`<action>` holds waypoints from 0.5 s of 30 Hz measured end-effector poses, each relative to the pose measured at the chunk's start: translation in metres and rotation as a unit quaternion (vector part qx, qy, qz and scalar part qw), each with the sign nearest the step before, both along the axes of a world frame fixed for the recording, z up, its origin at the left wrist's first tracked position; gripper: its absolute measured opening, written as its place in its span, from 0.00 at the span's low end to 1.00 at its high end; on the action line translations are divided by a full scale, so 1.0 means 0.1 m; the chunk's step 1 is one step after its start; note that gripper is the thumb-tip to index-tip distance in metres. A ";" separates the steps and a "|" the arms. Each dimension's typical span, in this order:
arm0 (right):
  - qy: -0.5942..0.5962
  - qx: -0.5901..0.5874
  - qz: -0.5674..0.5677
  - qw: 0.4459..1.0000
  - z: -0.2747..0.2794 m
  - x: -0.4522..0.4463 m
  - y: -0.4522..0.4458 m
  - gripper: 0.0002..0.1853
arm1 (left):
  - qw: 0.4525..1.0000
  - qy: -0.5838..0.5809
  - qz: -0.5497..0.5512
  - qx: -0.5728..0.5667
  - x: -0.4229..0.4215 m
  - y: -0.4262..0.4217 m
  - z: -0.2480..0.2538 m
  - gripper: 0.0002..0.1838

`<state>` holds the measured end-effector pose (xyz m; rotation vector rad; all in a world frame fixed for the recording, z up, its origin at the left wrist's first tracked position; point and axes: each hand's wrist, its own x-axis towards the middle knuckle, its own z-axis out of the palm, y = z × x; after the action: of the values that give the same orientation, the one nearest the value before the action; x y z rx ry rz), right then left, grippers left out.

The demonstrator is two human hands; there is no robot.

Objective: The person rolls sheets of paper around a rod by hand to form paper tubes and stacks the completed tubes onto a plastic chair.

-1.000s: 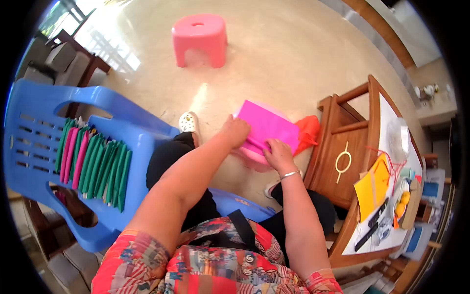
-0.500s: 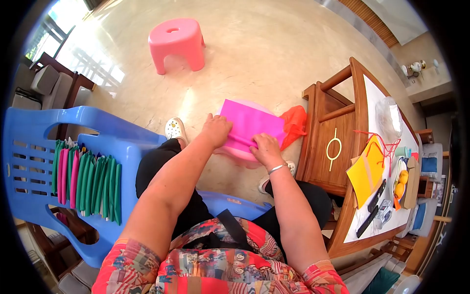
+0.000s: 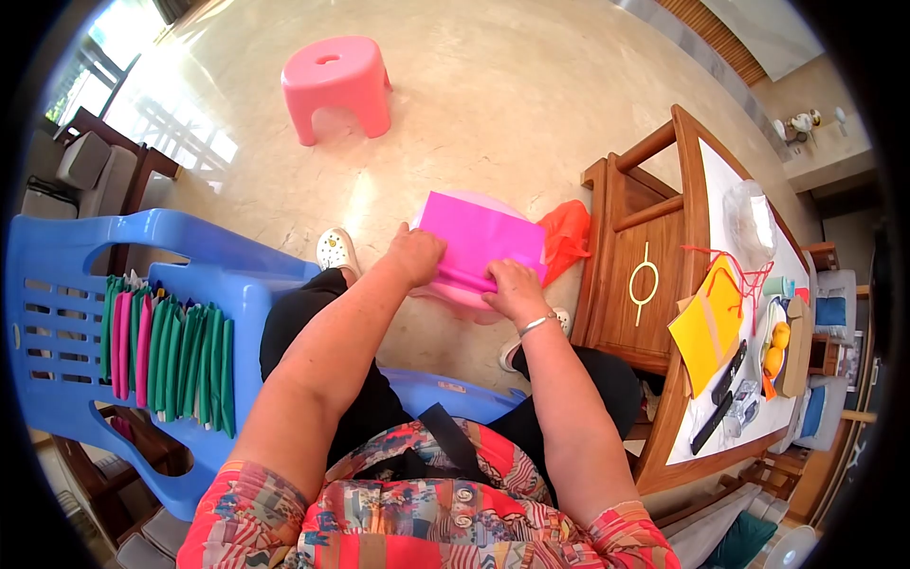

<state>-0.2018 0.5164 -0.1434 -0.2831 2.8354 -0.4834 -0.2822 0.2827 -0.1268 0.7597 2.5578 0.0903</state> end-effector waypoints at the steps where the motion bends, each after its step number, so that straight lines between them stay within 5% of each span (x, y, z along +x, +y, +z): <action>1: 0.008 0.000 -0.003 1.000 -0.03 0.00 0.01 0.17 | 1.000 -0.003 -0.004 -0.002 -0.01 -0.01 0.00 0.17; 15: 0.040 0.057 -0.023 0.997 -0.05 -0.01 0.02 0.14 | 0.997 0.066 0.027 0.035 -0.05 -0.07 -0.19 0.14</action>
<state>-0.2027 0.5183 -0.1489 -0.2194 2.9391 -0.3260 -0.2872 0.2759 -0.1453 0.7459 2.7136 0.1535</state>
